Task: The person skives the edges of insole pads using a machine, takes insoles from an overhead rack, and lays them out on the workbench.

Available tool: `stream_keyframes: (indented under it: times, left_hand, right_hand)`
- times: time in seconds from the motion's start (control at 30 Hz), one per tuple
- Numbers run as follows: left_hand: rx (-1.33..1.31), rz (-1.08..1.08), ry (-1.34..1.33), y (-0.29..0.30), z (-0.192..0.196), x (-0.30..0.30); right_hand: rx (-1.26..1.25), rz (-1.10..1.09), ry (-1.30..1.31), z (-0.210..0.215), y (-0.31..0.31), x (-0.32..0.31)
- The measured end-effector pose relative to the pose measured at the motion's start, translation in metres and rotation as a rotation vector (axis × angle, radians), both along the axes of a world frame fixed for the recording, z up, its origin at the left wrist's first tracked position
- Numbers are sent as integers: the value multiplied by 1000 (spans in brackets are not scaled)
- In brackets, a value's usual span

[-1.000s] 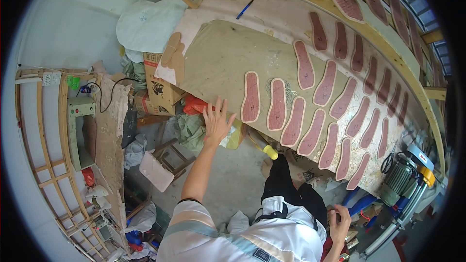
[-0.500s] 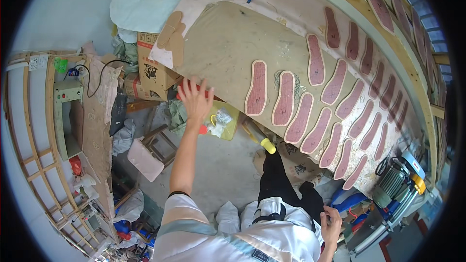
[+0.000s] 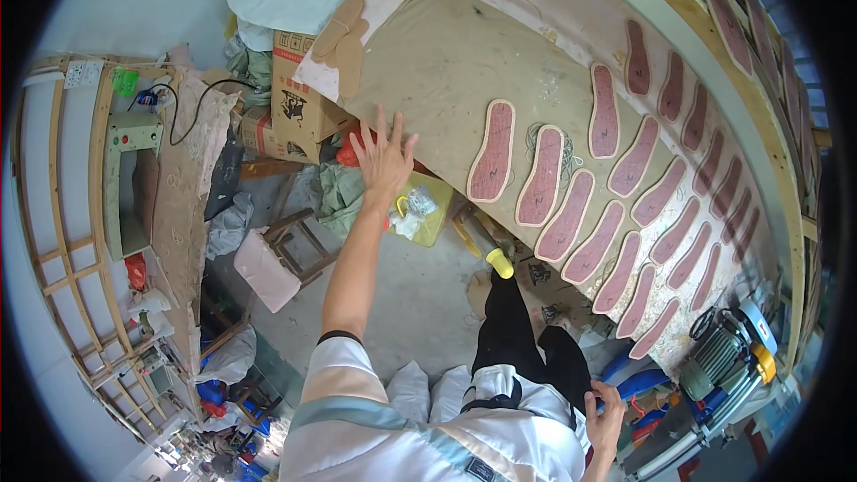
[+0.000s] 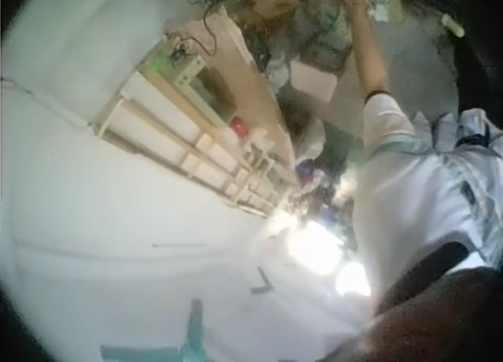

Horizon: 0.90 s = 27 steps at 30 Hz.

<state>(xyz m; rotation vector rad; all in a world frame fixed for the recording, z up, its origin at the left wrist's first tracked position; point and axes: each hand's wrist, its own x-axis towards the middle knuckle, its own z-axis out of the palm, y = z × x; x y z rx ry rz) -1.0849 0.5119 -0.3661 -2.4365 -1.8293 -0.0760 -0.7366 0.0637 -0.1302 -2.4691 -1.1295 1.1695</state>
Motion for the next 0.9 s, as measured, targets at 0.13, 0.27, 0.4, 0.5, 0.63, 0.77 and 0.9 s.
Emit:
stream_keyframes:
  times: [0.13, 0.27, 0.4, 0.5, 0.63, 0.77, 0.9]
  left_hand:
    - [-107, -32, -35, -25, -11, -19]
    - [-247, 336, -573, -26, -31, -22]
    - [-765, 1092, -1544, -1, -42, -2]
    - [-723, 1170, -1718, 4, -49, 2]
    - [-587, 1261, -1861, 18, -56, 14]
    - [-203, 967, -1754, 32, -59, 21]
    - [-27, 1006, -1131, 29, -45, 34]
  right_hand:
    - [15, -40, 10, -2, -5, 4]
    - [19, -47, 54, -8, -9, 8]
    - [14, -38, 54, -9, -7, 10]
    - [3, -86, 47, -9, -6, 9]
    - [-17, -65, 62, -15, -10, 6]
    - [-15, -42, 72, -14, -4, 3]
    - [-29, -29, 52, -12, 3, 2]
